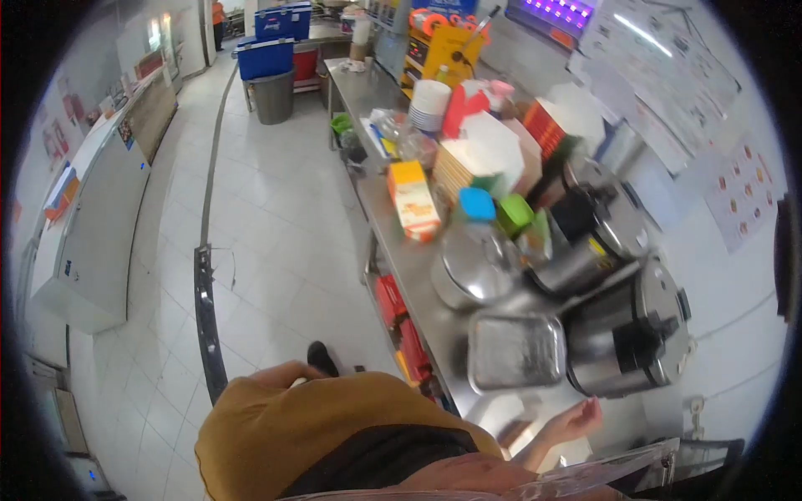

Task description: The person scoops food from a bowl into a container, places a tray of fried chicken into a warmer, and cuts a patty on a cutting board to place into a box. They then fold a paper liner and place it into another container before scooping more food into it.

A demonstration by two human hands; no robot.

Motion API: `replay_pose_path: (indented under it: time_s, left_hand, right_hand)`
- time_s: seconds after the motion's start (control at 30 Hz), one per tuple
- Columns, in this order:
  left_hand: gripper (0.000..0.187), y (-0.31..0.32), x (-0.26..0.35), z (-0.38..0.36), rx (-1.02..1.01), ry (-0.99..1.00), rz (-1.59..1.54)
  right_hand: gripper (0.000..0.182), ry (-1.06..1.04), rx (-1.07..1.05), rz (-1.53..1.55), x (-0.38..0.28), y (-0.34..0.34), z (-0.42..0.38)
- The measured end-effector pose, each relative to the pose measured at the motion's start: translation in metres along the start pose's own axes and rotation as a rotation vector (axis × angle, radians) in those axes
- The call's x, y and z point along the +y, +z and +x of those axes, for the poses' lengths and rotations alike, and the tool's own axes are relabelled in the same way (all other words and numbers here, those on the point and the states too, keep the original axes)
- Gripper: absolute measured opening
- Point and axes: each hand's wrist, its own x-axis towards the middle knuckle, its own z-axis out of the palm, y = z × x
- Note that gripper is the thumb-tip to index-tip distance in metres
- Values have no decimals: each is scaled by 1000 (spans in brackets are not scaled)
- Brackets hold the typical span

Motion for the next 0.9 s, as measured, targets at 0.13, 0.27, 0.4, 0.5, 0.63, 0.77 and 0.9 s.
replay_pose_path:
  time_s: [0.13, 0.27, 0.4, 0.5, 0.63, 0.77, 0.9]
  left_hand:
    - [41, -57, -77, -76, 172, -370, -146]
    - [43, -107, -133, -124, 270, -479, -273]
    - [45, -162, -152, -137, 347, -450, -367]
    - [47, -209, -152, -120, 395, -367, -377]
    - [49, -294, -152, -89, 551, -303, -427]
    - [46, -388, -171, -64, 779, -292, -811]
    - [42, -477, -218, -52, 862, -307, -902]
  right_hand:
    - [5, -15, -424, 164, -100, 150, -44]
    - [9, 49, -761, 245, -192, 286, -94]
    - [17, -98, -975, 329, -264, 397, -117]
    - [16, -176, -1048, 323, -287, 482, -143]
    - [21, -219, -1149, 454, -316, 605, -164]
    - [32, -573, -1277, 221, -311, 781, -171]
    - [30, -730, -1246, 8, -303, 972, -183]
